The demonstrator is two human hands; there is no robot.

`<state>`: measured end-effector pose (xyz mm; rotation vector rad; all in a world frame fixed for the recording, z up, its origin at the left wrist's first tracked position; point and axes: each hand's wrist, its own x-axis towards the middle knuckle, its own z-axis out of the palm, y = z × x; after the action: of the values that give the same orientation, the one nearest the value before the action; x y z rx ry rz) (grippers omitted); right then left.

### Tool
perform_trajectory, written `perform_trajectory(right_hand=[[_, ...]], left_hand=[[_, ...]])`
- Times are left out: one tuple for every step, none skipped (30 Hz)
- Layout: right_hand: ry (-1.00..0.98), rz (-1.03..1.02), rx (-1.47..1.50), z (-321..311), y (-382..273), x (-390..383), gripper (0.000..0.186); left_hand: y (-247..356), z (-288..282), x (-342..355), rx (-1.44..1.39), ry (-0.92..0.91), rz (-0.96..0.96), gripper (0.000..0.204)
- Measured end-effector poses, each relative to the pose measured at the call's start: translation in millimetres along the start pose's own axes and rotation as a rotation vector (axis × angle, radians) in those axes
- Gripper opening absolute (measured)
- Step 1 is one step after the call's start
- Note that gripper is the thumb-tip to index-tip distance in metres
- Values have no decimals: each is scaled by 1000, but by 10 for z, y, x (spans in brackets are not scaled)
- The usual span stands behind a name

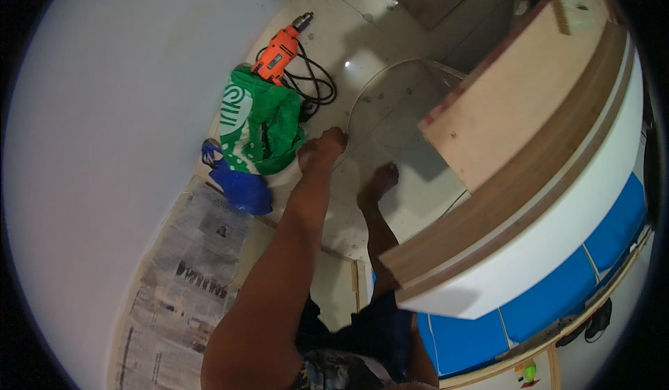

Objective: The person uses a utility knife to score and snap a white board into smaller pieces. They then use a metal ruler to scrape and smooth the edges of the cut board. The person handles the board pieces, flipping them and placing them on the workbench.

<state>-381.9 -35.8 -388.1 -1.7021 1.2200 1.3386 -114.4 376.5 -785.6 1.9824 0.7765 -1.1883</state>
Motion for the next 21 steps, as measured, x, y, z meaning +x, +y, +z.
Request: perform_trajectory(right_hand=[[22, -2, 16, 60, 46, 68, 65], [36, 11, 8, 55, 46, 110, 62], [35, 17, -9, 36, 2, 148, 60], [31, 17, -27, 4, -61, 214, 58], [31, 9, -43, -30, -118, 285, 56], [49, 6, -38, -73, -101, 251, 54], [60, -10, -26, -87, -111, 295, 52], [79, -33, -14, -135, -49, 257, 50], [97, -72, 8, -147, -9, 290, 48], [125, -105, 47, -156, 91, 254, 46], [145, -161, 80, -190, 152, 274, 44], [167, -218, 128, -215, 187, 347, 42], [174, -277, 175, -182, 131, 377, 40], [166, -215, 311, 45, -340, 243, 39], [141, -256, 283, 69, -677, 20, 37], [142, -277, 372, 68, -672, -25, 39], [118, -301, 406, 70, -676, 3, 42], [164, -318, 471, 160, -913, -115, 43], [170, -323, 541, 172, -1015, -208, 45], [183, -346, 591, 159, -999, -229, 48], [211, -390, 605, 166, -1031, -313, 46]], left_hand=[[310, -76, 94, -10, 25, -19, 32], [408, -60, 206, -34, 41, -65, 30], [309, -2, 348, 0, 67, -74, 31], [214, 16, 466, 35, 101, -78, 33], [133, 24, 559, 69, 135, -76, 35], [142, 47, 543, 41, 149, -61, 35], [119, -3, 502, 12, 173, -42, 34], [129, 23, 306, -16, 173, -24, 34], [141, -17, 124, -18, 152, 12, 34], [211, -93, -153, -7, 122, 57, 34], [123, -175, -457, 46, 113, 152, 35], [-15, -252, -835, 101, 107, 246, 36], [-256, -267, -1168, 29, 320, 403, 36], [-458, -433, -1542, -114, 326, 395, 37], [-598, -534, -1957, -278, 310, 391, 39], [-541, -773, -2470, -521, 51, 216, 41], [-575, -967, -2893, -549, 54, 236, 43], [-592, -1179, -3238, -573, 64, 250, 44], [-526, -1392, -3514, -642, -33, 187, 44], [-481, -1569, -3784, -708, -135, 115, 44], [-459, -1738, -4067, -767, -233, 28, 44]])
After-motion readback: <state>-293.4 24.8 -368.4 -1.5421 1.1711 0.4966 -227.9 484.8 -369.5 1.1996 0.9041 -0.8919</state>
